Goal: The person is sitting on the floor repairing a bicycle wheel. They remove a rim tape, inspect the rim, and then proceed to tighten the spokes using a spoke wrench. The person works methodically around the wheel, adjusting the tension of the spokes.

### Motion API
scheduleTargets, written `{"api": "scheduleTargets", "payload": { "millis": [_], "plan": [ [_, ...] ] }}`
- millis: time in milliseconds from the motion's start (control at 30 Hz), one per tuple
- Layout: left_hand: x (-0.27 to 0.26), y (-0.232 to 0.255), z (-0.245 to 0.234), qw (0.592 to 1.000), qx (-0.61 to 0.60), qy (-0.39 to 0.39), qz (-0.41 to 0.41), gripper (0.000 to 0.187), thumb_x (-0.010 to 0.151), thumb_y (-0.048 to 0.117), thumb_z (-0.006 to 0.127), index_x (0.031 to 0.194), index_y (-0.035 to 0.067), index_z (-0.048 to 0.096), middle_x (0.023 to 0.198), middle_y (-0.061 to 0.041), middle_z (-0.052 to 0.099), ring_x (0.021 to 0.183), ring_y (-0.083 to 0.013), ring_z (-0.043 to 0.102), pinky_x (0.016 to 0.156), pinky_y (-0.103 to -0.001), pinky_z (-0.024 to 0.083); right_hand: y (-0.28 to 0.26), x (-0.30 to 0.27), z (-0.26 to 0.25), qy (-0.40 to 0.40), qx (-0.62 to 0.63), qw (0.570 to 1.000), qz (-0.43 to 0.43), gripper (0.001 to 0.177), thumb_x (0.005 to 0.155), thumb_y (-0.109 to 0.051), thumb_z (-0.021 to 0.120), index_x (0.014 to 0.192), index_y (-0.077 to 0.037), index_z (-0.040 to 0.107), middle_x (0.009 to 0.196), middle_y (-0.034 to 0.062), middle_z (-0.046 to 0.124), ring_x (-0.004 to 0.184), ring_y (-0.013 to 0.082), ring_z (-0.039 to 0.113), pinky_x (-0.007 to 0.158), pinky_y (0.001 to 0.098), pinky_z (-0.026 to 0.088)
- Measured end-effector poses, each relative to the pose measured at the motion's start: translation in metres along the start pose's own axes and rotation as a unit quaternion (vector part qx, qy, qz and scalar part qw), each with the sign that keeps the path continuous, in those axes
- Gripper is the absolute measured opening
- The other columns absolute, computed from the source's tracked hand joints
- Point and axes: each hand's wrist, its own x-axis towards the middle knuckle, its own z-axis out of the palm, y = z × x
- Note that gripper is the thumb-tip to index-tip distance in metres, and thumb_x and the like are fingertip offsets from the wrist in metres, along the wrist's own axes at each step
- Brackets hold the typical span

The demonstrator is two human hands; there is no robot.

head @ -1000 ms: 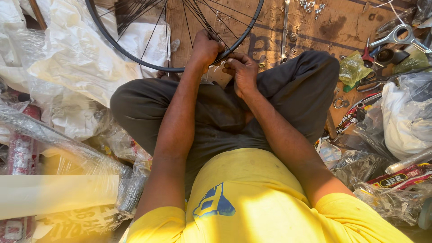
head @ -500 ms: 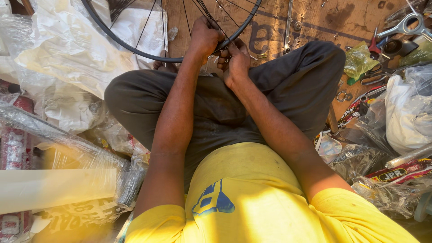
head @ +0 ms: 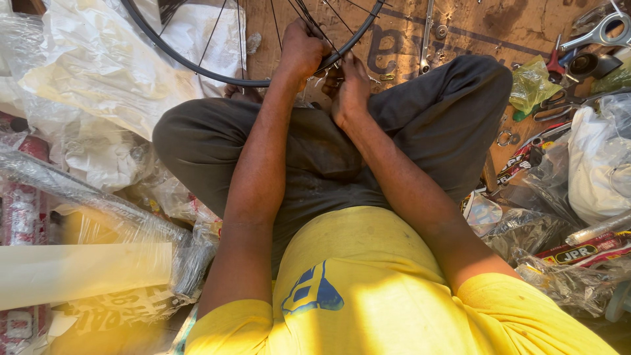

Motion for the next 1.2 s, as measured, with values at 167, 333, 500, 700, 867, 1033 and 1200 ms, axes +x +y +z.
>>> {"api": "scheduleTargets", "payload": {
  "millis": [167,333,500,700,867,1033,1200],
  "plan": [
    [-0.001,0.001,0.000,1.000,-0.014,-0.006,-0.014,0.019,0.081,-0.005,0.067,0.094,0.001,0.054,0.077,-0.013,0.064,0.062,-0.0231,0.067,0.048,-0.039,0.054,0.001,0.007,0.001,-0.030,-0.034,0.999,-0.028,0.034,0.097,-0.010,0.055,0.131,-0.011,0.055,0.077,0.0020,0.053,0.064,0.0137,0.049,0.054,0.0309,0.043],
    [-0.002,0.000,-0.001,1.000,0.004,0.012,0.020,0.021,0.079,-0.004,0.071,0.093,0.001,0.057,0.080,-0.012,0.066,0.066,-0.0226,0.071,0.052,-0.039,0.059,0.005,0.003,-0.002,-0.010,-0.001,1.000,0.002,0.028,0.105,-0.022,0.053,0.126,-0.004,0.050,0.080,0.0048,0.056,0.067,0.0171,0.054,0.057,0.0332,0.046],
    [-0.001,0.004,0.003,0.999,0.033,0.023,0.006,0.021,0.078,-0.004,0.070,0.093,0.001,0.057,0.081,-0.012,0.066,0.067,-0.0234,0.070,0.052,-0.039,0.056,0.005,0.011,0.003,-0.049,0.003,0.999,-0.014,0.032,0.097,-0.010,0.050,0.128,-0.011,0.054,0.072,0.0021,0.051,0.059,0.0144,0.046,0.051,0.0314,0.040],
    [-0.010,0.015,0.001,0.999,0.025,0.011,-0.026,0.023,0.080,-0.002,0.071,0.094,0.001,0.054,0.082,-0.013,0.063,0.067,-0.0238,0.067,0.051,-0.041,0.056,-0.007,-0.005,0.000,-0.031,0.000,0.999,-0.024,0.032,0.095,0.000,0.054,0.124,-0.013,0.056,0.083,0.0043,0.061,0.069,0.0160,0.055,0.063,0.0321,0.048],
    [-0.009,0.008,0.004,0.999,0.048,0.025,-0.004,0.024,0.078,0.000,0.075,0.092,0.001,0.055,0.081,-0.012,0.065,0.067,-0.0226,0.069,0.054,-0.038,0.056,0.000,-0.002,0.002,-0.019,-0.015,1.000,-0.001,0.013,0.103,-0.016,0.054,0.113,-0.010,0.059,0.074,0.0022,0.052,0.061,0.0141,0.047,0.053,0.0311,0.040],
    [-0.005,-0.001,0.005,0.994,0.087,0.063,0.027,0.019,0.075,-0.003,0.070,0.090,0.000,0.058,0.082,-0.014,0.066,0.074,-0.0280,0.071,0.062,-0.041,0.057,-0.003,-0.001,-0.007,-0.057,-0.031,0.998,-0.009,0.020,0.098,-0.009,0.056,0.117,-0.010,0.054,0.076,0.0029,0.056,0.061,0.0142,0.048,0.054,0.0305,0.041],
    [-0.001,-0.013,0.000,0.948,0.233,0.186,0.115,0.020,0.077,0.002,0.066,0.094,-0.005,0.059,0.090,-0.027,0.070,0.090,-0.0442,0.069,0.082,-0.049,0.055,0.011,-0.010,-0.012,0.000,-0.181,0.975,-0.132,0.015,0.102,-0.014,0.065,0.110,-0.001,0.065,0.072,0.0009,0.055,0.059,0.0102,0.047,0.050,0.0278,0.039]
  ]
}}
